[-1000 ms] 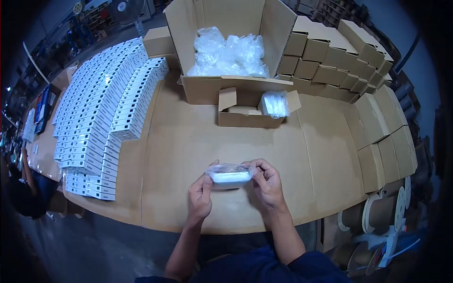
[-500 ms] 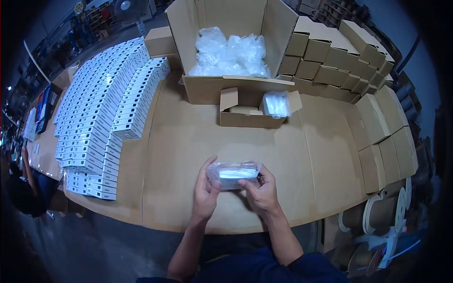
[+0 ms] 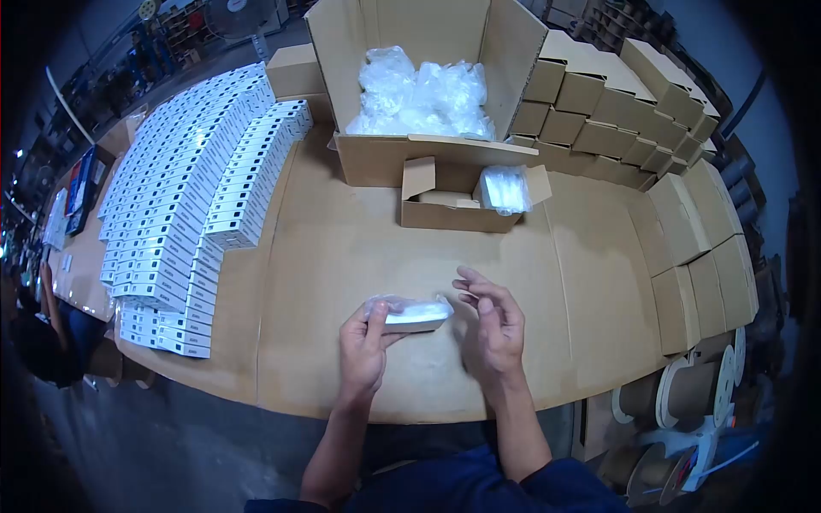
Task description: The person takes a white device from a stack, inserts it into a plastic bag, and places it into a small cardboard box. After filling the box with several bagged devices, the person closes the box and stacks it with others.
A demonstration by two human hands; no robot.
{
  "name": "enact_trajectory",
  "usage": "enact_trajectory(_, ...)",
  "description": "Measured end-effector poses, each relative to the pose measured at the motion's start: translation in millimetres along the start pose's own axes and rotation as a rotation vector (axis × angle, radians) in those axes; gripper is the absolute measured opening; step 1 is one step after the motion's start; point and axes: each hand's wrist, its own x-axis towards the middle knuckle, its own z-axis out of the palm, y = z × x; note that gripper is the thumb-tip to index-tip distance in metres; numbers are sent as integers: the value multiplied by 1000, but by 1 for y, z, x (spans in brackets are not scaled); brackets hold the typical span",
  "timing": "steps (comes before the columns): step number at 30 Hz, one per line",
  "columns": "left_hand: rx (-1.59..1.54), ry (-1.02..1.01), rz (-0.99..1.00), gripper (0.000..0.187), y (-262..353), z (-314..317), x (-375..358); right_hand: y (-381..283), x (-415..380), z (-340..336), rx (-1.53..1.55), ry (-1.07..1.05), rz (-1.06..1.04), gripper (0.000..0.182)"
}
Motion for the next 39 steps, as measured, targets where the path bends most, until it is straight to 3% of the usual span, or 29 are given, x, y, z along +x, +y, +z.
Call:
enact_trajectory(3,8,13,-17,33,2,3,0,-9,2,-5,-345,-380,-139,21)
enact_trajectory(4,21,8,-20,33,1,5,1,-6,2,-6,-425,-426,-118,31)
enact_trajectory(7,7,-4,-28,30,-6,3,0,-13,5,0,-600,-466,22,33)
enact_trajectory(10,-70,-19,-44,24,-8,-1,1,-13,5,7,-597,-399,-13,32)
enact_trajectory(16,-84,-80,-3,33,14,8,-6,-11,12,-4,-563,-393,75,32)
enact_trajectory(18,170,-217,121,42,14,6,-6,-11,12,-6,-466,-360,182,29)
enact_trajectory(20,403,-343,203,51,11,-4,0,-8,14,-10,-498,-420,114,30)
enact_trajectory(23,223,-357,15,34,16,-5,-1,-14,19,-12,-592,-482,-34,35)
enact_trajectory(28,562,-392,154,27,26,-12,12,-42,25,6,-1064,-403,-375,32)
enact_trajectory(30,601,-371,164,20,36,-3,15,-48,29,-1,-1173,-588,-344,29)
enact_trajectory(33,787,-523,255,35,46,-4,29,-58,40,0,-1226,-730,-437,21)
enact_trajectory(35,617,-459,225,51,40,-2,37,-64,51,-6,-1178,-777,-441,20)
enact_trajectory(36,532,-426,209,59,40,1,41,-68,60,-9,-1167,-750,-516,20)
enact_trajectory(39,881,-298,224,76,55,9,61,-76,80,-15,-1142,-501,-494,20)
